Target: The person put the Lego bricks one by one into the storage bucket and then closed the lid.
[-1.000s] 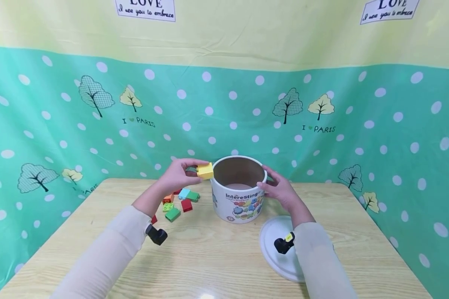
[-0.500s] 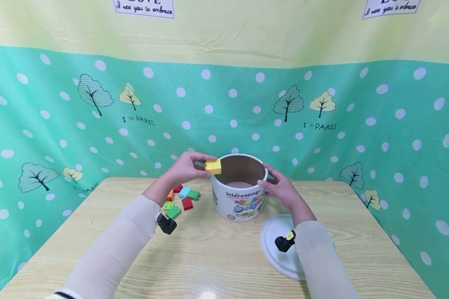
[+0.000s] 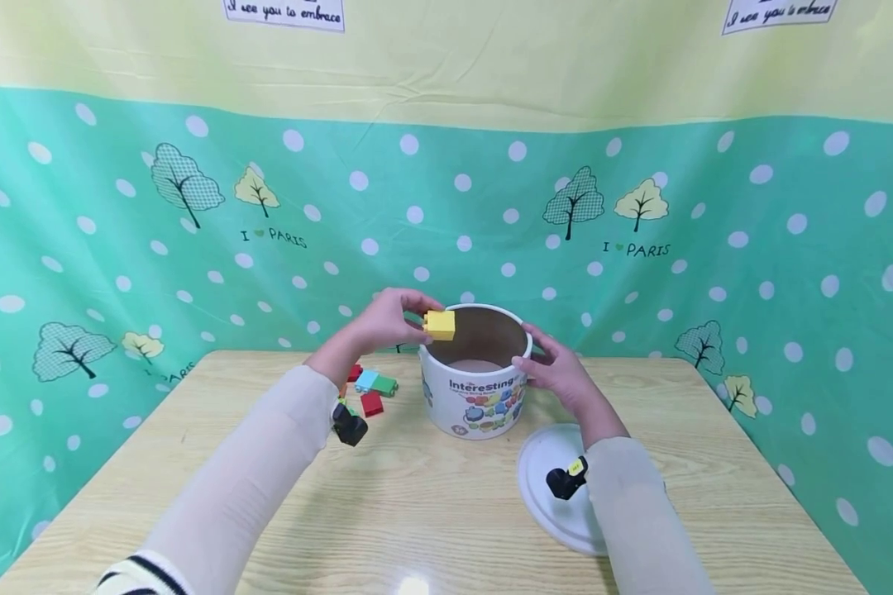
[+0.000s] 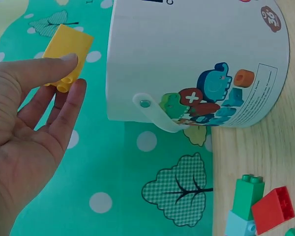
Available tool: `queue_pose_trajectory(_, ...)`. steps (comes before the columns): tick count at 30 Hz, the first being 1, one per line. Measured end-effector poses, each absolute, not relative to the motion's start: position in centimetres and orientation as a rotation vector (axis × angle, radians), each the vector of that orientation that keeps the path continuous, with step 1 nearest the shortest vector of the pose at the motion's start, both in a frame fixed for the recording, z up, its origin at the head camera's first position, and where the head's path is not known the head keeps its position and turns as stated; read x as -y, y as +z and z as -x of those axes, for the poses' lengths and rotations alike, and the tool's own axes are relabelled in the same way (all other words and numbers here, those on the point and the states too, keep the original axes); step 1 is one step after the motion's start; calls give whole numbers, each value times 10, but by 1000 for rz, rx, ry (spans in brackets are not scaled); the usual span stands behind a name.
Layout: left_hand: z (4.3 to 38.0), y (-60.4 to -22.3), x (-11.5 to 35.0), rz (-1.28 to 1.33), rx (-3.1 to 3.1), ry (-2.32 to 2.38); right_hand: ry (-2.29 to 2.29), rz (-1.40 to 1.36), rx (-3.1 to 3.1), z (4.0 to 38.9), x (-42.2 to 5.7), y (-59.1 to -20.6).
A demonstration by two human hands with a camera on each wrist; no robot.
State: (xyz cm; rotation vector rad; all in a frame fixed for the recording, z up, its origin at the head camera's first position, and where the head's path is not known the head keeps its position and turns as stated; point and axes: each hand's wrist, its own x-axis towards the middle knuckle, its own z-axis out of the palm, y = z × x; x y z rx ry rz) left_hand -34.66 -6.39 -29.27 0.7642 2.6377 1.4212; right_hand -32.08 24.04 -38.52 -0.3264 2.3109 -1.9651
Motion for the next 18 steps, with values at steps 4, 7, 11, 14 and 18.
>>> queue_pose_trajectory(4,352,-290,61,-732,-2649,1379,-1947,324,-2327,320,-241,-385)
queue_pose_trajectory(7,355,-289,60,-703,-2640,1374,-1929,323,-2344,321,-242,-385)
queue_pose_trajectory(11,358,-289,59,-676,-2630,1375,-1921,320,-2356,321,-243,-386)
queue_pose_trajectory(14,361,-290,58,-651,-2629,1373,-1919,319,-2356,321,-243,-386)
queue_pose_trajectory(18,363,-290,57,-623,-2600,1406,-1929,316,-2353,321,-242,-386)
